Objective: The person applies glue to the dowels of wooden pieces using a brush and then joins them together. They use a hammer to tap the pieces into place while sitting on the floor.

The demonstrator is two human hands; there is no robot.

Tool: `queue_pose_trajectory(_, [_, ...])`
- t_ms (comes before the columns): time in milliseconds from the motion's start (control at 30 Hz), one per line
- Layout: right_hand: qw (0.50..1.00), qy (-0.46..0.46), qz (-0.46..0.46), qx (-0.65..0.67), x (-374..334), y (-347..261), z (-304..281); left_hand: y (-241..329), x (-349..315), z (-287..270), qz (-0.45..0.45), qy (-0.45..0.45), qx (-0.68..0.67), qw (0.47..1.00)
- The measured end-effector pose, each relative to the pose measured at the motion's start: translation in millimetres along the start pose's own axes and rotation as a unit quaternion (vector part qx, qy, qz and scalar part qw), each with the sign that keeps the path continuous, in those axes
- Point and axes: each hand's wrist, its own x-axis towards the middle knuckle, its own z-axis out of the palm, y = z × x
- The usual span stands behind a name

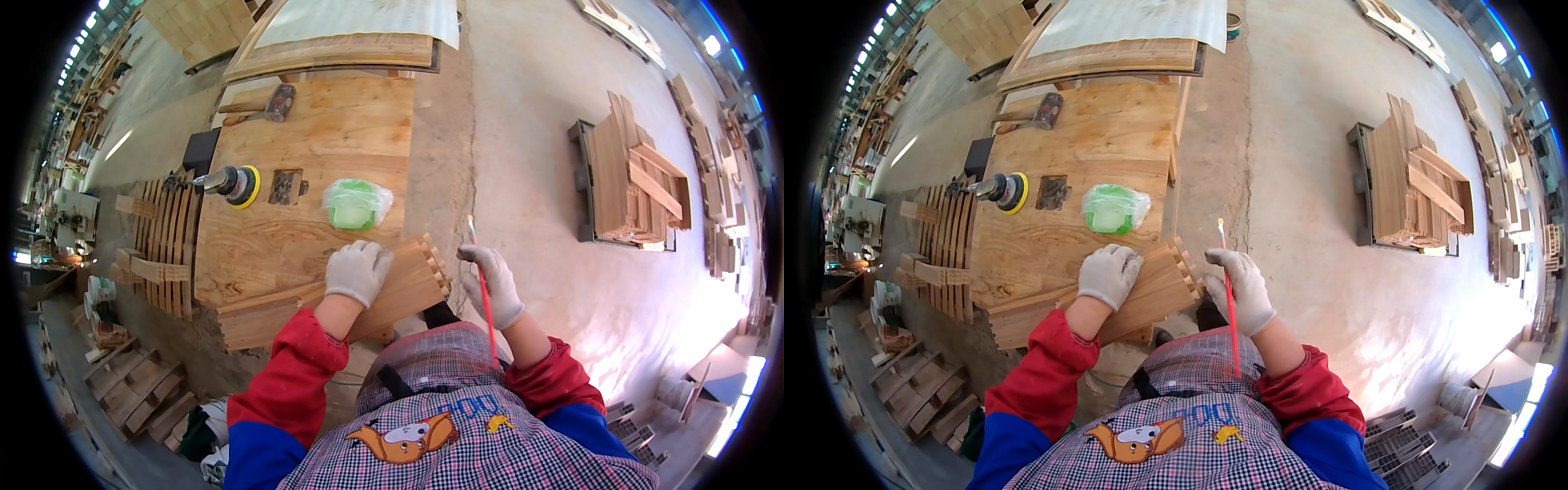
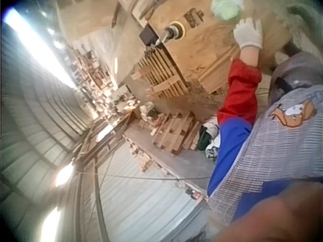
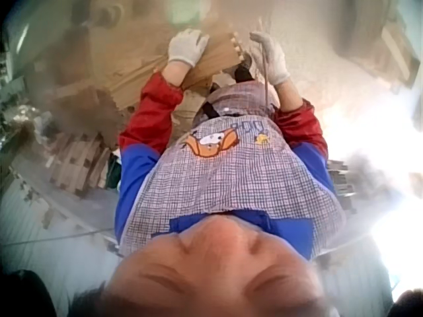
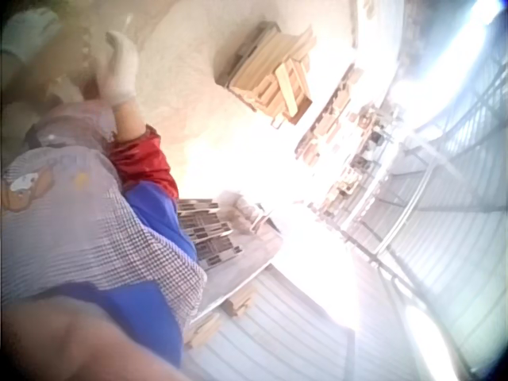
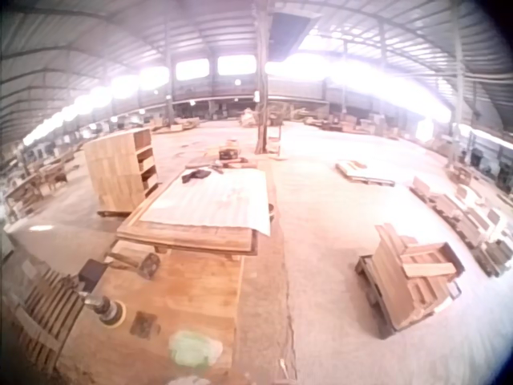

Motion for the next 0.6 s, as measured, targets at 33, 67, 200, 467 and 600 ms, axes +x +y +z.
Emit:
queue_pose_trajectory(33, [0.998, 0.012, 0.031, 0.054, 4.4, 0.2, 2.4, 0.8, -2.0, -5.3, -0.021, -0.023, 0.006, 0.999])
queue_pose_trajectory(67, [0.988, 0.001, 0.076, 0.132, 10.7, -0.7, 5.6, 0.6, -4.4, -8.2, -0.043, -0.046, 0.011, 0.998])
queue_pose_trajectory(200, [0.959, -0.029, 0.094, 0.264, 46.2, -24.0, 14.2, -7.2, -14.8, -4.3, -0.053, -0.026, -0.017, 0.998])
queue_pose_trajectory(467, [0.96, -0.175, 0.128, 0.176, 123.0, -36.6, 87.1, 0.7, -15.6, -8.8, -0.086, -0.001, -0.057, 0.995])
queue_pose_trajectory(600, [0.977, -0.195, 0.052, 0.07, 140.2, -32.2, 107.9, 0.2, -16.6, -6.6, -0.067, 0.034, -0.062, 0.995])
